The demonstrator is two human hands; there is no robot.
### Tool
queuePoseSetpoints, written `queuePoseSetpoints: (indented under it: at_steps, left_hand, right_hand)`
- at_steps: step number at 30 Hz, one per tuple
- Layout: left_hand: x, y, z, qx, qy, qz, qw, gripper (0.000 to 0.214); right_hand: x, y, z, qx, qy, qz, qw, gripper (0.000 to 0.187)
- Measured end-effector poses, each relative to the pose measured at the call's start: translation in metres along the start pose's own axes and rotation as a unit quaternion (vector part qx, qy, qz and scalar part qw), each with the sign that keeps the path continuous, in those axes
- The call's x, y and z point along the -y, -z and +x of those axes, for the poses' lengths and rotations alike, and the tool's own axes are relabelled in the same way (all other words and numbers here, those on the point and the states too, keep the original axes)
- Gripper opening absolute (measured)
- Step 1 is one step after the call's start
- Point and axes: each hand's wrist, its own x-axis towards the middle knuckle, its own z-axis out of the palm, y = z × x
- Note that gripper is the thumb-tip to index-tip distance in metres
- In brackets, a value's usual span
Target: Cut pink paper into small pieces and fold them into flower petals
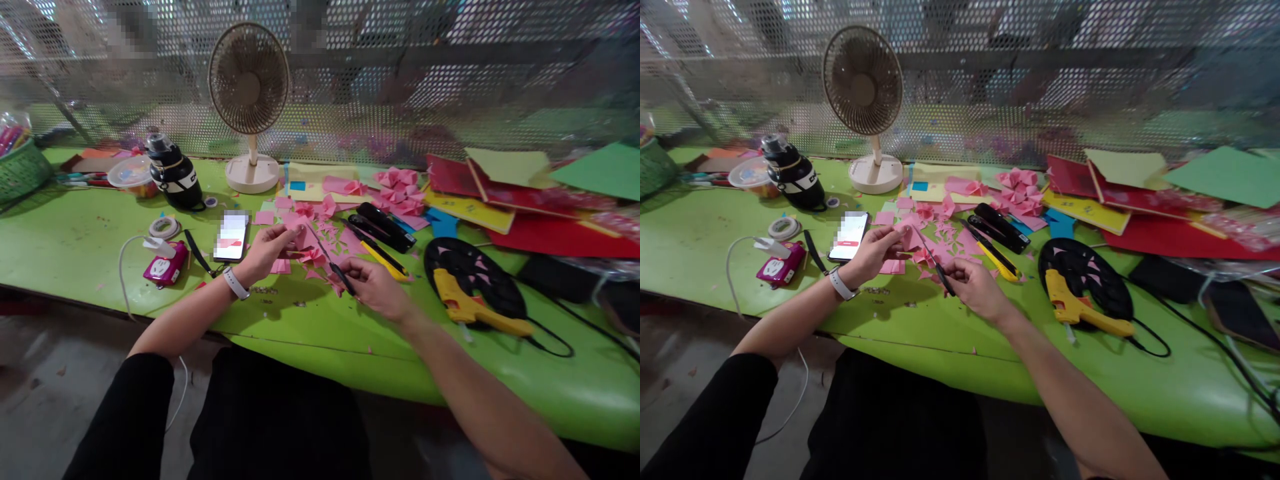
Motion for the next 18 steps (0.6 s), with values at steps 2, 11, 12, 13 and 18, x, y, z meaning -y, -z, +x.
queuePoseSetpoints:
  at_steps: [2, 11, 12, 13, 18]
  left_hand:
    - [0.0011, 0.0015, 0.0021, -0.016, -0.021, 0.01, 1.0, 0.044]
    - [0.007, -0.0003, 0.0037, -0.018, -0.051, 0.053, 0.997, 0.046]
    - [0.0073, -0.0004, 0.0034, -0.018, -0.05, 0.052, 0.997, 0.046]
    - [0.0076, -0.0004, 0.0032, -0.018, -0.05, 0.05, 0.997, 0.046]
    - [0.0082, -0.0001, 0.0033, -0.014, -0.047, 0.048, 0.998, 0.045]
  right_hand:
    - [0.0003, 0.0005, 0.0005, -0.003, 0.003, -0.005, 1.0, 0.045]
    - [0.0057, -0.0021, -0.0005, -0.006, 0.0, -0.003, 1.0, 0.045]
    - [0.0058, -0.0024, -0.0005, -0.008, 0.001, 0.0, 1.0, 0.045]
    - [0.0059, -0.0027, -0.0004, -0.009, 0.001, 0.003, 1.0, 0.046]
    - [0.0078, -0.0043, -0.0007, -0.009, -0.015, 0.01, 1.0, 0.045]
